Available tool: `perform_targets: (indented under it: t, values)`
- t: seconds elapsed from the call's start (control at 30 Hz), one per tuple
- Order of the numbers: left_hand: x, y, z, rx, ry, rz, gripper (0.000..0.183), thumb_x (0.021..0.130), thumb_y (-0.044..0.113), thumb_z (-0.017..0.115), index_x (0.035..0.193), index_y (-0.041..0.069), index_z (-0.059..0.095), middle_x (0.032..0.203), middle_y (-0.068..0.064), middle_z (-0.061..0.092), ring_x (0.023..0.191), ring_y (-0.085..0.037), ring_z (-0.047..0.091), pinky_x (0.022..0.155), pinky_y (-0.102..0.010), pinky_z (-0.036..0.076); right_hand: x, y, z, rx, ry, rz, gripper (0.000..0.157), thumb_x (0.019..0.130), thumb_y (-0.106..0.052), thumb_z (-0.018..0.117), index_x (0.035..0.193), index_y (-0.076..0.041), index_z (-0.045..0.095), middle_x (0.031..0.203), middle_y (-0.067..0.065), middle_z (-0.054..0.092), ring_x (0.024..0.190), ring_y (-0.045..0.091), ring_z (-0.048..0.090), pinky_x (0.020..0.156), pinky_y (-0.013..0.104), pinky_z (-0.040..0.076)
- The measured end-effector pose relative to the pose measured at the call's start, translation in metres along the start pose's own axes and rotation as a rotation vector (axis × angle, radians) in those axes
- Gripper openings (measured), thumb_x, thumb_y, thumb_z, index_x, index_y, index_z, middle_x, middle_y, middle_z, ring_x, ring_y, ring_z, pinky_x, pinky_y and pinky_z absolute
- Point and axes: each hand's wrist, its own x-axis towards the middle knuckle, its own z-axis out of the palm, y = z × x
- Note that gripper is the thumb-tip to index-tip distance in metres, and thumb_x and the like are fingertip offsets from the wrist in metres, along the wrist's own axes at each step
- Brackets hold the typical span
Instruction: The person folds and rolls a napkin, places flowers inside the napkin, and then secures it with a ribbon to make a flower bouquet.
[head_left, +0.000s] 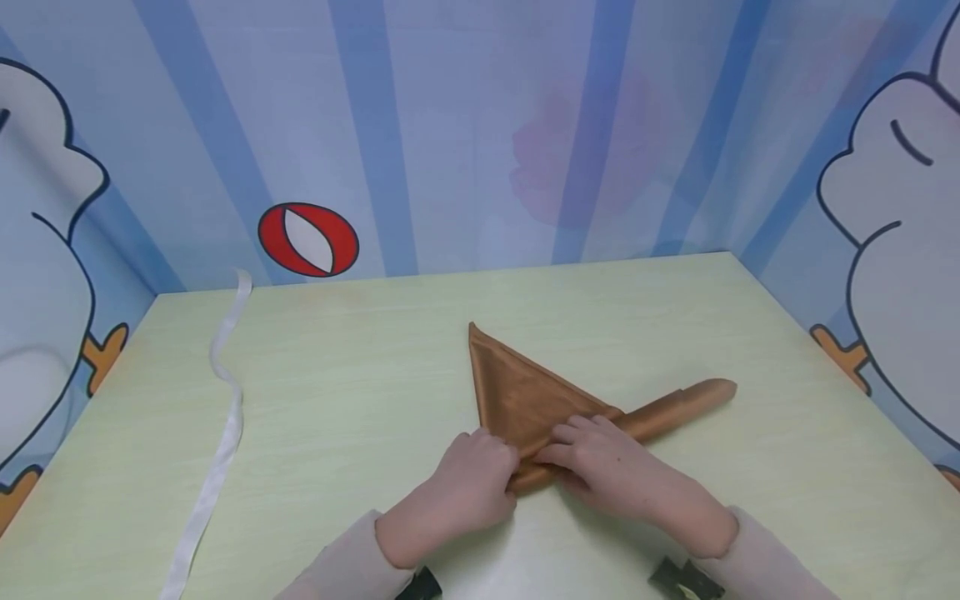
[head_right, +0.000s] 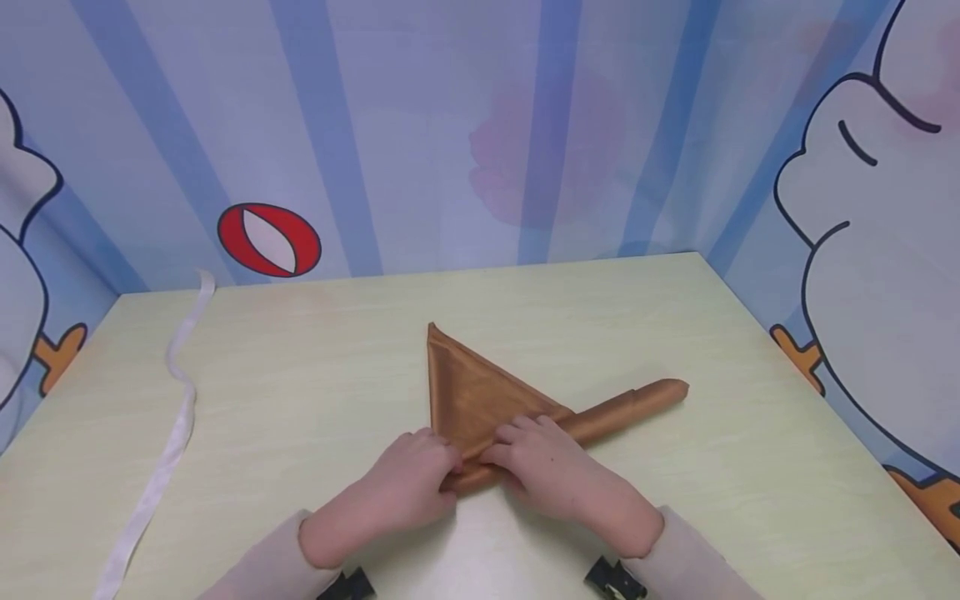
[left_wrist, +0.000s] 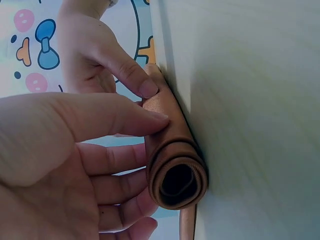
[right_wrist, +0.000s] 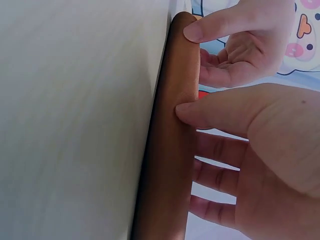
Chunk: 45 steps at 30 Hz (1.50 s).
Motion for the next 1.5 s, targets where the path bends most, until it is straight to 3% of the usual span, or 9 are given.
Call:
perform_targets:
  t: [0.23,0.73,0.93,1.1,1.33,1.5]
  values:
    - [0.0000,-0.0024,-0.0024,-0.123,-0.015,0.019,0.032,0.067,0.003,0.068,0.055,0.014,0.041,0.053,0.007,0.035,0.051,-0.007,0.031,0.046,-0.023,0.028,-0.0005,0.0003,-0.0020,0.003,-0.002,-0.017,0.021,0.085,-0.010,0.070,0.105,-0.017,0.070,0.097,-0.005,0.066,0.091,0.015,0.059,0.077,0.036,0.046]
    - [-0.0006,-0.0049,-0.0048,-0.257,-0.078,0.008,0.024,0.071,-0.002,0.065,0.066,0.012,0.047,0.057,0.007,0.040,0.052,-0.007,0.035,0.048,-0.020,0.028,-0.0004,-0.0016,-0.0006,0.033,-0.033,0.002,0.017,0.090,-0.010,0.065,0.105,-0.015,0.069,0.094,-0.006,0.066,0.088,0.012,0.059,0.074,0.032,0.046]
    - [-0.0007,-0.0053,-0.0058,-0.257,-0.065,0.018,0.023,0.071,-0.002,0.066,0.078,0.012,0.050,0.061,0.006,0.045,0.055,-0.008,0.039,0.051,-0.021,0.032,0.0007,-0.0005,0.0006,0.074,-0.018,0.024,0.011,0.091,-0.011,0.063,0.100,-0.018,0.065,0.089,-0.010,0.064,0.080,0.008,0.055,0.069,0.027,0.043]
    - [-0.0004,-0.0046,-0.0052,-0.228,-0.062,0.038,0.024,0.070,-0.005,0.064,0.079,0.014,0.051,0.060,0.007,0.044,0.054,-0.009,0.039,0.052,-0.021,0.033,0.0004,0.0010,0.0020,0.079,0.010,0.010,0.011,0.089,-0.010,0.065,0.094,-0.019,0.060,0.084,-0.012,0.062,0.077,0.006,0.054,0.068,0.026,0.042]
    - [-0.0003,-0.0018,-0.0066,-0.191,-0.079,0.008,0.017,0.073,-0.004,0.064,0.080,0.012,0.060,0.066,0.006,0.056,0.056,-0.008,0.047,0.054,-0.021,0.038,0.0002,0.0016,0.0025,0.085,0.049,-0.012,0.013,0.086,-0.007,0.068,0.092,-0.018,0.065,0.088,-0.010,0.066,0.080,0.008,0.059,0.069,0.027,0.045]
    - [0.0002,-0.0018,-0.0040,-0.159,-0.053,-0.001,0.011,0.075,0.001,0.067,0.078,0.011,0.064,0.068,0.004,0.061,0.057,-0.008,0.051,0.053,-0.022,0.039,0.0002,0.0015,0.0023,0.081,0.051,-0.018,0.014,0.085,-0.006,0.068,0.094,-0.017,0.068,0.089,-0.008,0.066,0.080,0.008,0.059,0.067,0.025,0.044]
